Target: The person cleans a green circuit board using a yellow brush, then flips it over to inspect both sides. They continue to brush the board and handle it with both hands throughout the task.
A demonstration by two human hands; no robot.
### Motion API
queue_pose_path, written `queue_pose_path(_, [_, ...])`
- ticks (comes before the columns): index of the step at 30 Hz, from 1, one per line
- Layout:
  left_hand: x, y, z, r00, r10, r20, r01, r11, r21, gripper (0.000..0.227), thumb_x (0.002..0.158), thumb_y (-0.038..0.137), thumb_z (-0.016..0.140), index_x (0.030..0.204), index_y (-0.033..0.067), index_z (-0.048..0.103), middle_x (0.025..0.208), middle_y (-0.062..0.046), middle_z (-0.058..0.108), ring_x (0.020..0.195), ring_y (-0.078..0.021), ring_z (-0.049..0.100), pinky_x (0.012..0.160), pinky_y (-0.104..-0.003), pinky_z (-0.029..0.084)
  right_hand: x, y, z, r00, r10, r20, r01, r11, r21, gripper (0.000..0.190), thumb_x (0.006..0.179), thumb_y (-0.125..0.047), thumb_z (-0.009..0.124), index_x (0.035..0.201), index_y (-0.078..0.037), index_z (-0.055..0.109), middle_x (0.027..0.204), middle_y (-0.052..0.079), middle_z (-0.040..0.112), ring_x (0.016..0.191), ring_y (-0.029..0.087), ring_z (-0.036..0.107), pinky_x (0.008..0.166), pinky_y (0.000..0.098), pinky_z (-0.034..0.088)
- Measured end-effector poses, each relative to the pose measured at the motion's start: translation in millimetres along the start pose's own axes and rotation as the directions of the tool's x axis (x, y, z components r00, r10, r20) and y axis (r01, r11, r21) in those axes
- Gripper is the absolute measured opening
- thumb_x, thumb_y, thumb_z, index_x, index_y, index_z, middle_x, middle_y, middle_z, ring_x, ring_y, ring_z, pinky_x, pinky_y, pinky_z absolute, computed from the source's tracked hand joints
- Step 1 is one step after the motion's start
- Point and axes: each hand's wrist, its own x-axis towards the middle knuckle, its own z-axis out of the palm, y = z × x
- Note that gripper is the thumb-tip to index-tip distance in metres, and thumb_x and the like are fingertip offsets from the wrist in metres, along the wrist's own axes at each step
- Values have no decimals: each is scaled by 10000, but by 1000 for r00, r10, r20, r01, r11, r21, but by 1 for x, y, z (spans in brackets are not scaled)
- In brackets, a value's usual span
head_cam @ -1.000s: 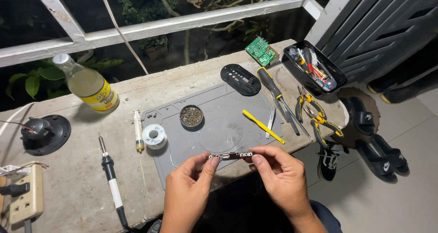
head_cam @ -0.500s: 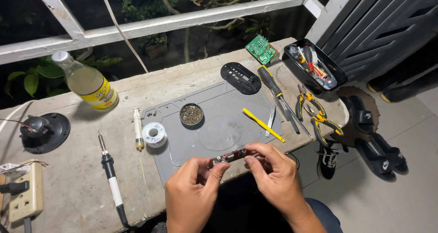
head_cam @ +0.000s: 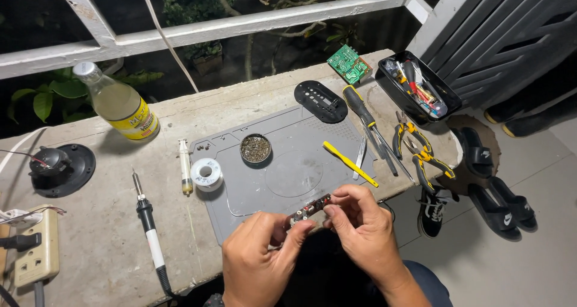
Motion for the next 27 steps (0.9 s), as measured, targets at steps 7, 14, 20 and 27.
queue_pose_path(7, [13,1,-10,998,53,-31,-55,996,-72,301,945,345,951,1109,122,832,940,-18,789,768,-130,760,661,-283,611,1,2,-2,996,-83,32,72,966,250,257,1063,-137,784,1221,-149,582,1271,264,884,1108,242,924,754,272,750])
queue_pose_path(14, [21,11,-17,989,-53,-140,26,981,-190,360,910,156,963,1214,30,817,1044,-105,813,829,-156,764,808,-271,675,7,5,-24,974,-66,217,-148,542,828,252,1119,-278,793,1207,-174,581,1550,343,645,1189,373,769,817,366,684])
queue_pose_path(20, [19,11,-10,963,-158,-219,118,976,-183,349,898,113,977,1192,7,821,1026,-115,792,800,-147,743,788,-260,672,14,1,-41,946,-27,323,-319,96,943,511,1115,-657,646,1086,-147,636,1278,196,650,1105,360,658,800,421,590])
queue_pose_path(27, [19,14,-10,965,-177,-195,146,975,-165,357,897,122,986,1200,15,832,1026,-97,801,773,-141,745,756,-256,652,16,-2,-39,949,-20,315,-315,-2,949,509,1118,-597,628,950,-126,534,1008,105,562,915,271,575,740,371,542])
